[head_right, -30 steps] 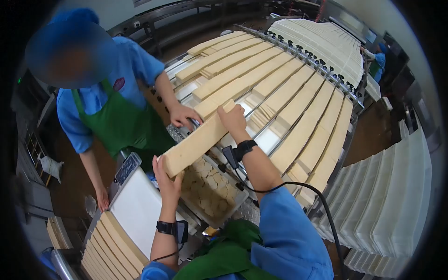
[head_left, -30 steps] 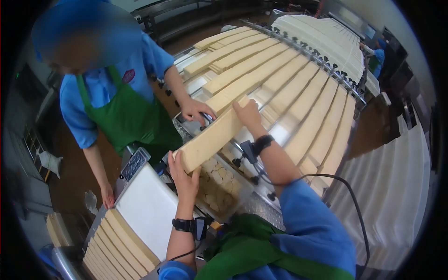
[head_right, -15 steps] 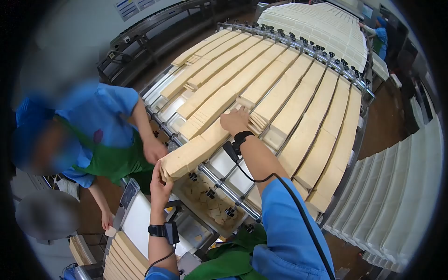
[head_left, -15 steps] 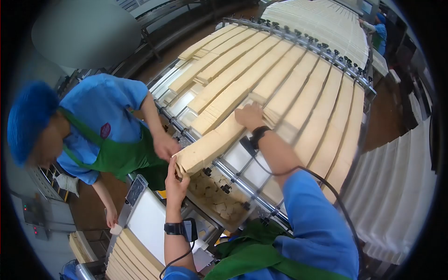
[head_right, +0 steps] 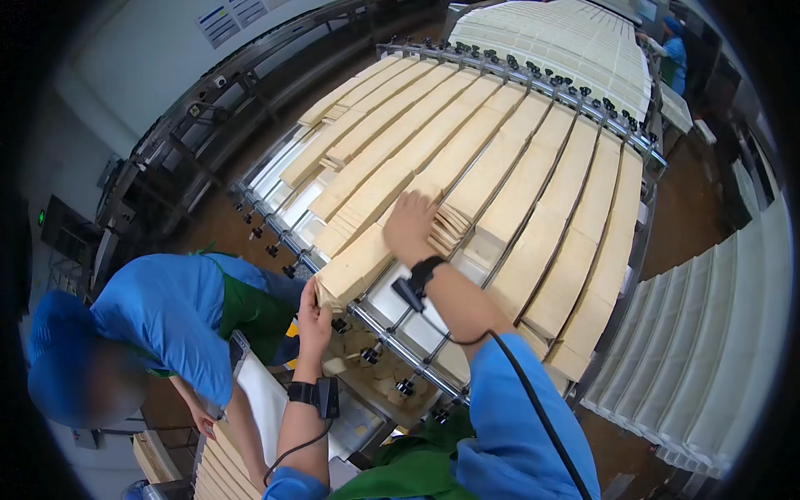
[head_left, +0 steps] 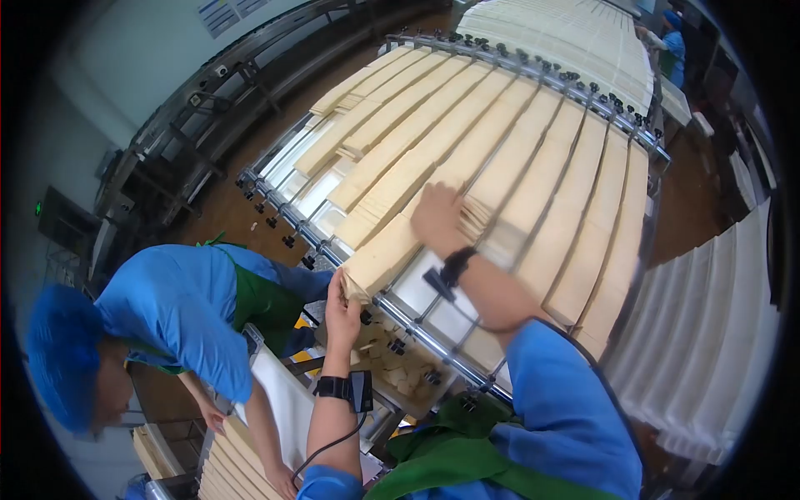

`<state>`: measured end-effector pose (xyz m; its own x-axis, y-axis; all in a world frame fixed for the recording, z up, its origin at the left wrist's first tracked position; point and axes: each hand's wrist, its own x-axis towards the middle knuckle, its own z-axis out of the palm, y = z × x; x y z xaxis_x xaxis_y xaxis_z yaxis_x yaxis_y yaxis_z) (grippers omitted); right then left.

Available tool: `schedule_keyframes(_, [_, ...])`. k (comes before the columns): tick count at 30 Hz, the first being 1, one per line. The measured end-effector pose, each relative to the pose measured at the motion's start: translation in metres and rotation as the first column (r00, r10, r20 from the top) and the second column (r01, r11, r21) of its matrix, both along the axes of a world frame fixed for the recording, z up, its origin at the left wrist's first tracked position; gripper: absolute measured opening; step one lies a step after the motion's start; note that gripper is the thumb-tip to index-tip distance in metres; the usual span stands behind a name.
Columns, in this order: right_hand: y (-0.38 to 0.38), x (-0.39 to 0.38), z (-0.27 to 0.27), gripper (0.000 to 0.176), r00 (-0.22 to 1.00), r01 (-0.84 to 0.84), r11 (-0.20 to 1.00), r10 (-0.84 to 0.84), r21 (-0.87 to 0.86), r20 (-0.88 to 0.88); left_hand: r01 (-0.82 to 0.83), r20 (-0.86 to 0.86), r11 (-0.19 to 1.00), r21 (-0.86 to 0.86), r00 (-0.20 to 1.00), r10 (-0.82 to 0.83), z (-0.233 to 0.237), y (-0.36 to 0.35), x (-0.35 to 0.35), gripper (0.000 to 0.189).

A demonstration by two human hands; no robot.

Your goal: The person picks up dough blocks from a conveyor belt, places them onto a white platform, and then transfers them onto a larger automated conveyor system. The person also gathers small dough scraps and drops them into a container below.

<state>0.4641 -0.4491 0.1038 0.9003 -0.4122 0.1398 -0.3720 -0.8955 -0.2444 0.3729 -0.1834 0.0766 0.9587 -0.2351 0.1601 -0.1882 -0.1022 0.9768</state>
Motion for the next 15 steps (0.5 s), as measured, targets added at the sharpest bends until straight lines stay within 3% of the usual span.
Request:
schedule_keyframes(1, [0.02,-0.007,0.004,0.052,0.998,-0.059,0.991,0.063,0.119,-0.029,-0.009,0.01,1.0,-0.022,1.0,0.009,0.0,-0.002,0.002,0.066])
schedule_keyframes(3, [0.079,-0.041,-0.017,0.054,0.909,-0.213,0.974,0.166,0.082,0.382,-0.037,0.029,0.998,-0.052,0.999,0.039,0.001,-0.005,0.001,0.065])
schedule_keyframes(5, [0.113,-0.081,0.006,0.054,0.801,-0.476,0.856,0.328,0.2,0.501,-0.085,0.051,0.994,-0.07,0.995,0.088,0.001,-0.004,-0.006,0.063])
schedule_keyframes(9, [0.141,-0.083,-0.031,0.048,0.757,-0.434,0.899,0.393,-0.048,0.522,-0.324,0.062,0.946,0.006,0.944,0.323,0.001,0.003,-0.033,0.058])
schedule_keyframes(10, [0.141,-0.088,-0.034,0.045,0.749,-0.465,0.881,0.441,-0.082,0.495,-0.327,0.098,0.945,0.02,0.941,0.323,0.007,0.006,-0.047,0.057])
schedule_keyframes(12, [0.137,-0.092,-0.037,0.039,0.733,-0.515,0.839,0.537,-0.175,0.417,-0.358,0.253,0.881,0.309,0.924,0.287,-0.004,0.027,-0.074,0.051])
schedule_keyframes(15, [0.127,-0.085,-0.051,0.035,0.696,-0.519,0.821,0.567,-0.236,0.44,-0.329,0.249,0.856,0.399,0.937,0.244,0.018,0.054,-0.128,0.041])
